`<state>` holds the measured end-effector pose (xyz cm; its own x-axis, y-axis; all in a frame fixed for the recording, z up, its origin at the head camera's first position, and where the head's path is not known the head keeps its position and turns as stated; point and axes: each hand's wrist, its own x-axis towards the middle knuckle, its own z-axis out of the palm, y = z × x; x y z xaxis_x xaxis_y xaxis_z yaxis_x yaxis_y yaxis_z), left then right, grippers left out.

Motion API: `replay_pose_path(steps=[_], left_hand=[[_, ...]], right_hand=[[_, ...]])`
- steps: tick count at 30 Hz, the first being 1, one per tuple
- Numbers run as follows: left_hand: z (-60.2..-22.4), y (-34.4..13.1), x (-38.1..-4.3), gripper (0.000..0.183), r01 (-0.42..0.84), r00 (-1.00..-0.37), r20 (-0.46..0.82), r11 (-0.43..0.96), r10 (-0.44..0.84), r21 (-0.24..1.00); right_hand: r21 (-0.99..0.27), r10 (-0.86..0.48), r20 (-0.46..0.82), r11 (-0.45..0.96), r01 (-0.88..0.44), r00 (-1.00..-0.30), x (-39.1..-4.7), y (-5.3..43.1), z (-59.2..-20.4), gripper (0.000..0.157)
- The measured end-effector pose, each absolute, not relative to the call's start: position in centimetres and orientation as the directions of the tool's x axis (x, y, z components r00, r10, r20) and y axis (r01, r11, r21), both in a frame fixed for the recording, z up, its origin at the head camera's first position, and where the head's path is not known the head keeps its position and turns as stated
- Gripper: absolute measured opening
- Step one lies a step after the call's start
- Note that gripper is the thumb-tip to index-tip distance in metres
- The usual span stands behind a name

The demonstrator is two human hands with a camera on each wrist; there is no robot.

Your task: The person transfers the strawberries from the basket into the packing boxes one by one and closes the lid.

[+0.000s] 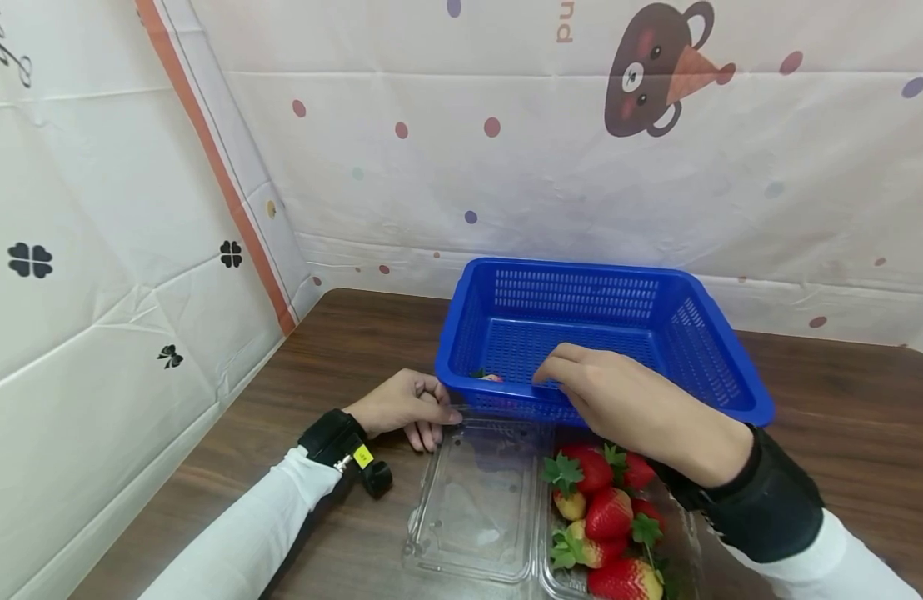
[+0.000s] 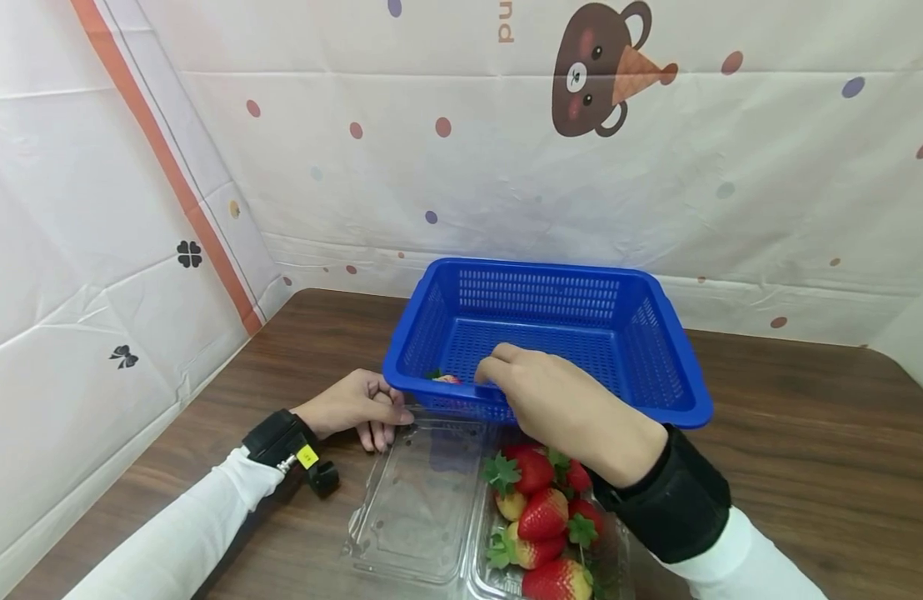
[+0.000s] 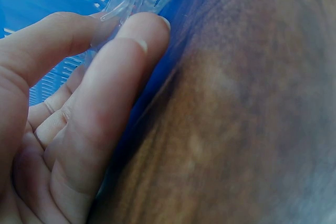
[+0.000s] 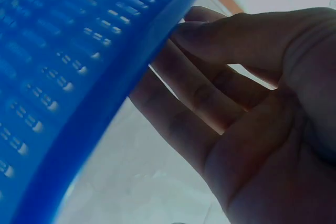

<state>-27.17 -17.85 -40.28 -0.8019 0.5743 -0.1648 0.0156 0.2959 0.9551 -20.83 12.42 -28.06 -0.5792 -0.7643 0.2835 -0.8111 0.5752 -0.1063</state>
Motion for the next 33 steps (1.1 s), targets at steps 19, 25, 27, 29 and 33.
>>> replay_pose_path(steps=[19,25,27,29,33], left_hand=[[-40.4,-17.8,-27.2,0.030,0.022,-0.799,-0.164,0.300,0.579,0.954],[-40.4,-17.8,-27.2,0.031,0.018,-0.798,-0.166,0.298,0.579,0.954],[-40.3,-17.8,-27.2,0.031,0.018,-0.798,-0.165,0.297,0.579,0.955],[-40.3,-17.9,-27.2,0.031,0.015,-0.799,-0.167,0.297,0.578,0.955],[-40.3,-17.9,-27.2,0.031,0.012,-0.798,-0.170,0.298,0.579,0.955]], right_hand=[[0.041,-0.787,0.242,0.593,-0.804,-0.568,-22.5,11.0,-28.4,0.018],[-0.018,-0.780,0.199,0.602,-0.798,-0.593,-23.2,10.7,-28.2,0.019],[-0.044,-0.782,0.185,0.598,-0.800,-0.595,-23.5,10.6,-28.1,0.020],[-0.070,-0.787,0.175,0.590,-0.805,-0.592,-23.9,10.6,-28.1,0.021],[-0.115,-0.794,0.165,0.574,-0.811,-0.586,-24.7,10.4,-28.3,0.020]])
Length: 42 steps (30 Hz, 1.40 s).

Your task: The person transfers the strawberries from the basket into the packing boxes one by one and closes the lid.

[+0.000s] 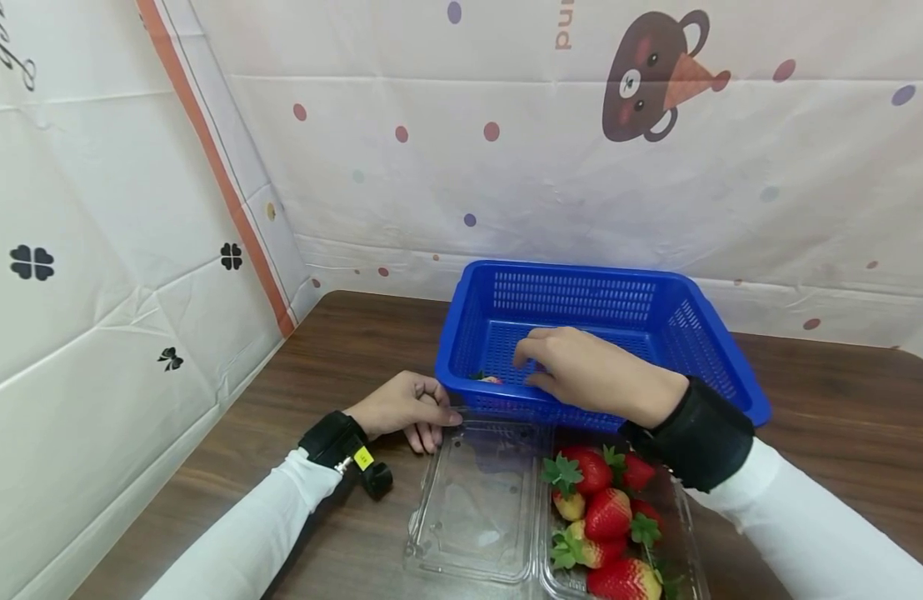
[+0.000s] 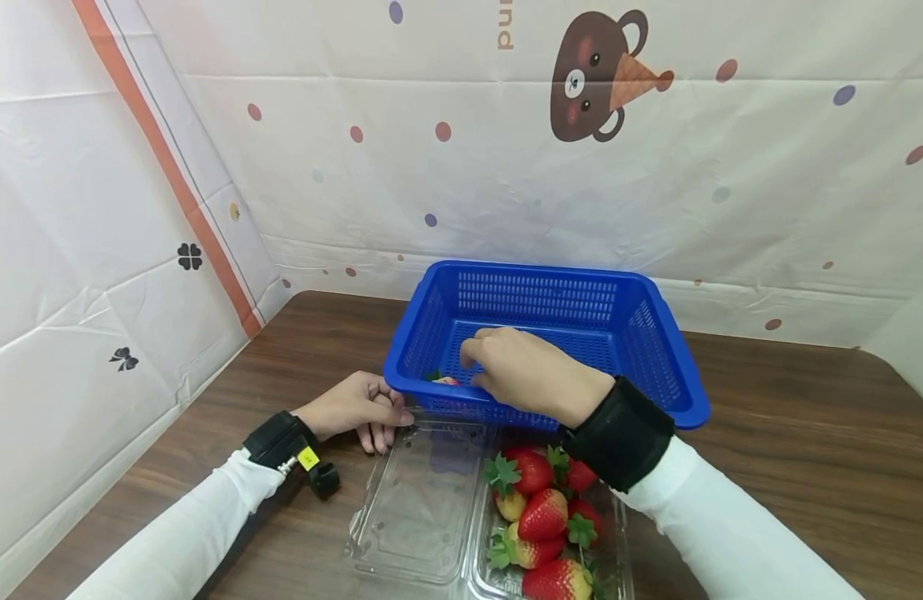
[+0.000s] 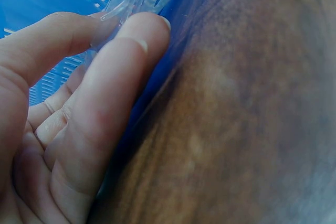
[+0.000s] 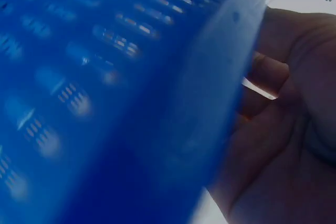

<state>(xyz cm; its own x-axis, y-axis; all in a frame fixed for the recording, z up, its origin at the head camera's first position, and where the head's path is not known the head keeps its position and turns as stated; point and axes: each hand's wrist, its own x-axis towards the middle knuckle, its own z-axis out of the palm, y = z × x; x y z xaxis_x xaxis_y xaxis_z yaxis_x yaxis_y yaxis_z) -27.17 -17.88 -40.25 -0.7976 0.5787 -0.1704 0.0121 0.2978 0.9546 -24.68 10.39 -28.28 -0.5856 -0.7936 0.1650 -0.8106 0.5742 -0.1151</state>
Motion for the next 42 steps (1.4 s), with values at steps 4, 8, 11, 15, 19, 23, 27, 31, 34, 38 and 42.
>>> replay_pose_path(steps=[4,8,11,15,19,23,27,31,34,38,42], left_hand=[[-40.3,-17.8,-27.1,0.031,0.012,-0.799,-0.171,0.300,0.576,0.954],[-40.3,-17.8,-27.2,0.031,0.017,-0.799,-0.169,0.303,0.577,0.953],[-40.2,-17.7,-27.2,0.031,0.020,-0.796,-0.171,0.308,0.580,0.951],[-40.1,-17.7,-27.2,0.031,0.020,-0.796,-0.174,0.313,0.579,0.949],[-40.0,-17.7,-27.3,0.032,0.022,-0.798,-0.172,0.313,0.578,0.949],[-40.0,-17.8,-27.3,0.032,0.021,-0.798,-0.174,0.315,0.577,0.949],[-40.0,-17.8,-27.3,0.033,0.016,-0.799,-0.179,0.317,0.574,0.948],[-40.2,-17.8,-27.4,0.033,0.017,-0.800,-0.175,0.314,0.574,0.949],[-40.3,-17.8,-27.4,0.033,0.018,-0.800,-0.174,0.312,0.574,0.950],[-40.3,-17.8,-27.4,0.032,0.017,-0.801,-0.177,0.317,0.573,0.948],[-40.2,-17.9,-27.3,0.032,0.022,-0.802,-0.175,0.321,0.571,0.947]], right_hand=[[-0.151,-0.792,0.161,0.570,-0.808,-0.589,-25.2,10.1,-28.5,0.021],[-0.172,-0.781,0.159,0.581,-0.796,-0.604,-25.3,9.7,-28.7,0.022],[-0.207,-0.758,0.156,0.602,-0.771,-0.633,-25.2,9.4,-28.8,0.023],[-0.272,-0.718,0.144,0.632,-0.725,-0.681,-25.2,9.1,-29.1,0.023],[-0.306,-0.689,0.136,0.655,-0.691,-0.712,-25.3,8.7,-29.3,0.022],[-0.324,-0.671,0.125,0.668,-0.670,-0.731,-25.7,8.1,-29.4,0.019],[-0.346,-0.657,0.113,0.678,-0.649,-0.746,-26.0,7.5,-29.4,0.018],[-0.366,-0.646,0.096,0.684,-0.631,-0.757,-26.3,7.1,-29.5,0.021],[-0.379,-0.641,0.075,0.690,-0.617,-0.764,-26.6,6.9,-29.6,0.022],[-0.402,-0.637,0.038,0.696,-0.595,-0.770,-27.0,6.7,-29.7,0.023],[-0.433,-0.627,0.004,0.702,-0.566,-0.779,-27.5,6.3,-30.1,0.023]])
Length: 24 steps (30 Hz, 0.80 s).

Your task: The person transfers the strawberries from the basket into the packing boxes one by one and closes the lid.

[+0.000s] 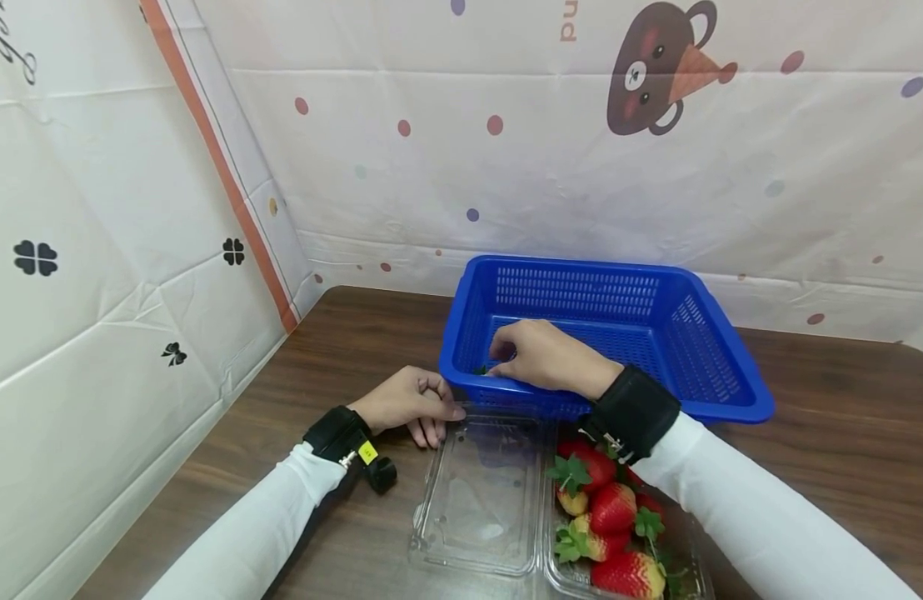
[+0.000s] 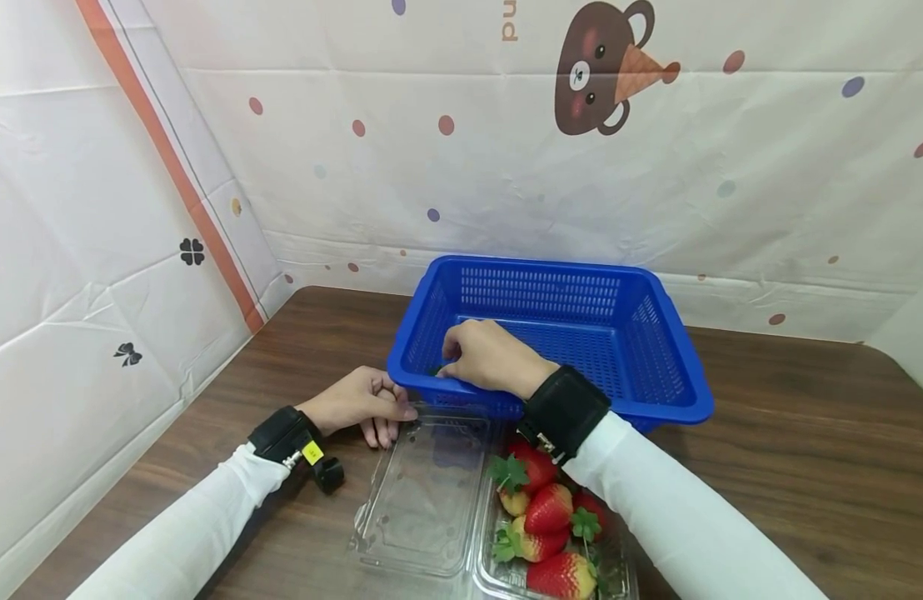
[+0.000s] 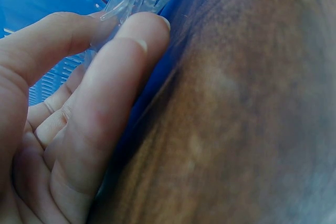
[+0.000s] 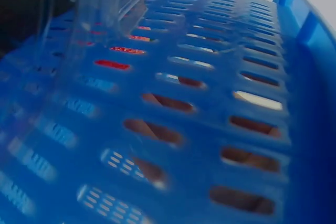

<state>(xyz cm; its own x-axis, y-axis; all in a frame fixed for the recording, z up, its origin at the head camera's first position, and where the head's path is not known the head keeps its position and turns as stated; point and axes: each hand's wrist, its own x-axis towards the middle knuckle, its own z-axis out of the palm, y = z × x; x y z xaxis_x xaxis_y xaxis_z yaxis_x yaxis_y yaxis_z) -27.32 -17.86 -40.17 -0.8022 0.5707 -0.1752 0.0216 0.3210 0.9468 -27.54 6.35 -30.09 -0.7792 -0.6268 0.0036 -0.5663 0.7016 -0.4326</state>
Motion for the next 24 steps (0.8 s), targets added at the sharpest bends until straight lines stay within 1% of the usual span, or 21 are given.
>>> replay_pose_path(steps=[4,16,24], left_hand=[[-40.1,-17.8,-27.3,0.031,0.024,-0.802,-0.175,0.323,0.571,0.946],[-40.2,-17.8,-27.3,0.034,0.023,-0.802,-0.173,0.319,0.572,0.948],[-40.2,-17.9,-27.3,0.036,0.019,-0.804,-0.172,0.314,0.569,0.949]], right_hand=[[-0.442,-0.616,-0.039,0.717,-0.540,-0.787,-28.0,6.1,-30.3,0.020],[-0.408,-0.595,-0.157,0.766,-0.497,-0.788,-28.6,5.3,-30.2,0.014],[-0.413,-0.592,-0.203,0.774,-0.480,-0.780,-29.0,5.3,-30.5,0.007]])
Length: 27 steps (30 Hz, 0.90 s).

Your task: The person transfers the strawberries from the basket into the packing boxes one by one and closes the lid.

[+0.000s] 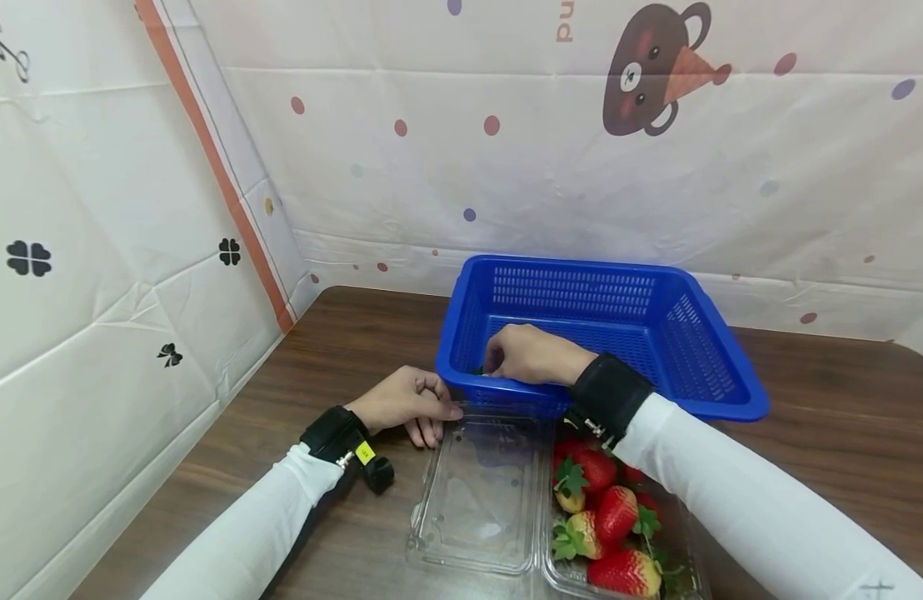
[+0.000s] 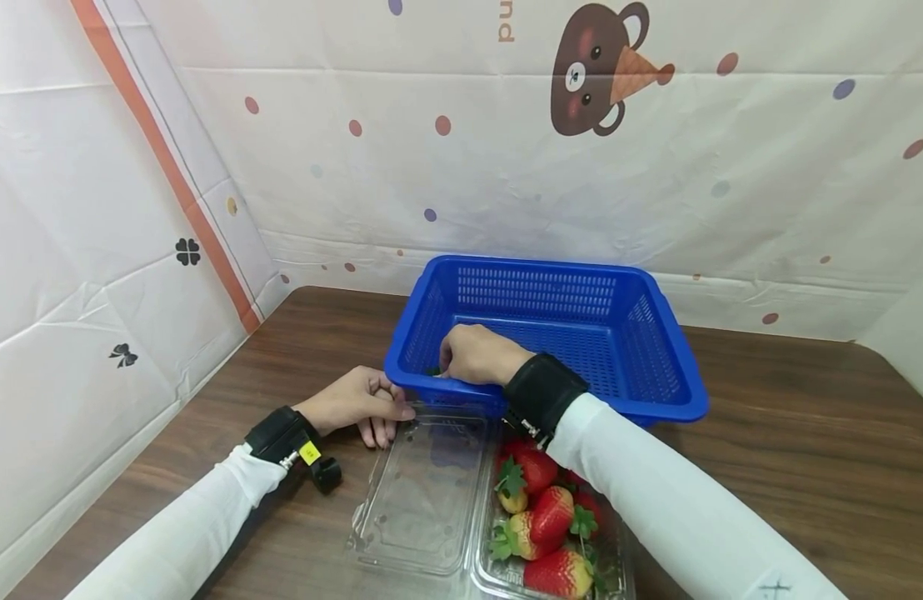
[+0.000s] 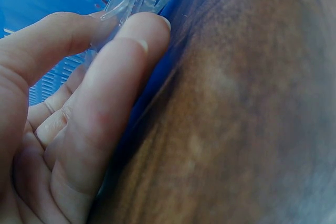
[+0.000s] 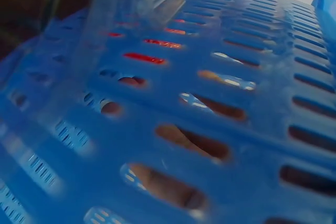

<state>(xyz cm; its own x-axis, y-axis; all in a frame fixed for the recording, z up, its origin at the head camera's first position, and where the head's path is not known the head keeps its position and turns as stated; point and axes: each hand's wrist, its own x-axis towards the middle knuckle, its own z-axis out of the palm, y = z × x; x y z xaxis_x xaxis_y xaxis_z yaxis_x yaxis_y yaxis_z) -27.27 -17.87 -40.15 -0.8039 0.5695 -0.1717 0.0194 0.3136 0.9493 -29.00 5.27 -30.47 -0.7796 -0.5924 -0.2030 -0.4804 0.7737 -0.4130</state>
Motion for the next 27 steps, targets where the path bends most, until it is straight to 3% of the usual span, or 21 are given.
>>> replay_pose_path(steps=[18,27], left_hand=[[-40.13,-17.94,-27.24,0.034,0.013,-0.808,-0.173,0.310,0.564,0.951],[-40.19,-17.89,-27.21,0.033,0.011,-0.805,-0.173,0.306,0.567,0.952]], right_hand=[[-0.379,-0.554,-0.262,0.812,-0.443,-0.791,-29.44,5.04,-30.78,0.007],[-0.370,-0.572,-0.276,0.805,-0.464,-0.773,-29.62,4.94,-31.02,0.016]])
